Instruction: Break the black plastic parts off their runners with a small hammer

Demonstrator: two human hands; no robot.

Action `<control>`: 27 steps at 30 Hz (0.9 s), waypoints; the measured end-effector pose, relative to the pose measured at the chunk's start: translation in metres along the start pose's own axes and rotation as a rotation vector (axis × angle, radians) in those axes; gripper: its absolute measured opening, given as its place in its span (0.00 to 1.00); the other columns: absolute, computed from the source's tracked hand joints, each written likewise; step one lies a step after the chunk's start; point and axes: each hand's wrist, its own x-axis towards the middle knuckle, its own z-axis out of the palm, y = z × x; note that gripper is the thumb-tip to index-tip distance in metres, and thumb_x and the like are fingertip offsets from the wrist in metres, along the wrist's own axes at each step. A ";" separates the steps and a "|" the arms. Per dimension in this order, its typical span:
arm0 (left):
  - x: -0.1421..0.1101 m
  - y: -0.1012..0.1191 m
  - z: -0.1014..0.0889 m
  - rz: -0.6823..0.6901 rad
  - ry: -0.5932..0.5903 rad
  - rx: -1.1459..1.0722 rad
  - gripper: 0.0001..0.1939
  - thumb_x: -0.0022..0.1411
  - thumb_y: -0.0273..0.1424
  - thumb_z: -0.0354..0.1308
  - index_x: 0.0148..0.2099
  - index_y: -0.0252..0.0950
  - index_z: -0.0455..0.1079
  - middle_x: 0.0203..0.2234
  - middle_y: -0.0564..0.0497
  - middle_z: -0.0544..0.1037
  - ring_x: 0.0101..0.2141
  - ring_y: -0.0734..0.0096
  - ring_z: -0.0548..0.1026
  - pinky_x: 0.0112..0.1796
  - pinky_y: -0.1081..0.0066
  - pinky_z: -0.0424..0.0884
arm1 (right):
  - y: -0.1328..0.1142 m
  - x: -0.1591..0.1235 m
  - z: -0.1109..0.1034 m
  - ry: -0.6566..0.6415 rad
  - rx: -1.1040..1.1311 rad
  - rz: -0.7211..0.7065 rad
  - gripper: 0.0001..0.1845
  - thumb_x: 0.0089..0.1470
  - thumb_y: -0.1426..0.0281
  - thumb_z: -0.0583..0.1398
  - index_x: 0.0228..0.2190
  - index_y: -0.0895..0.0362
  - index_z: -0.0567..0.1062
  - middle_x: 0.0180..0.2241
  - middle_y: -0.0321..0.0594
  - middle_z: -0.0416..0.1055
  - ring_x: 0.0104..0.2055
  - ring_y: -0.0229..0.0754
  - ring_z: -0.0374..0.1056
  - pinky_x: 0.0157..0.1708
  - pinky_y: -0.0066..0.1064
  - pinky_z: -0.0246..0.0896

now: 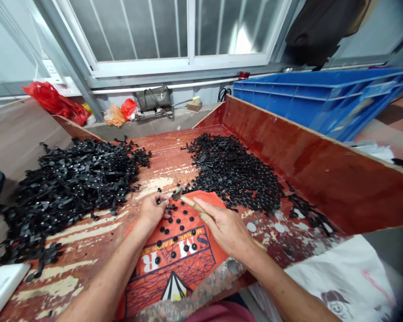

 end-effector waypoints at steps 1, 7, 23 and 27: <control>0.001 0.000 0.000 0.001 0.004 0.005 0.05 0.53 0.26 0.62 0.32 0.34 0.68 0.13 0.59 0.71 0.12 0.74 0.72 0.14 0.80 0.68 | 0.001 0.000 0.001 -0.008 -0.016 0.002 0.25 0.65 0.67 0.53 0.62 0.42 0.64 0.50 0.35 0.77 0.47 0.47 0.75 0.46 0.40 0.71; 0.002 0.002 0.002 -0.001 -0.004 0.026 0.04 0.53 0.25 0.62 0.30 0.34 0.69 0.11 0.58 0.70 0.11 0.74 0.71 0.13 0.79 0.67 | 0.005 0.001 0.005 -0.045 -0.107 -0.010 0.24 0.65 0.66 0.53 0.61 0.42 0.65 0.51 0.36 0.76 0.48 0.50 0.75 0.47 0.44 0.70; 0.003 -0.005 0.001 0.023 0.002 0.018 0.04 0.53 0.26 0.62 0.30 0.35 0.69 0.13 0.59 0.70 0.12 0.74 0.72 0.14 0.79 0.67 | -0.006 0.006 0.010 0.001 -0.234 -0.048 0.26 0.66 0.65 0.51 0.63 0.43 0.62 0.41 0.39 0.80 0.39 0.49 0.77 0.36 0.38 0.68; 0.003 -0.004 0.002 0.014 -0.009 -0.002 0.06 0.51 0.26 0.64 0.31 0.35 0.69 0.14 0.59 0.71 0.12 0.74 0.72 0.14 0.79 0.67 | -0.008 0.007 0.011 -0.059 -0.255 -0.026 0.25 0.65 0.65 0.51 0.62 0.46 0.65 0.39 0.41 0.81 0.38 0.51 0.77 0.35 0.38 0.67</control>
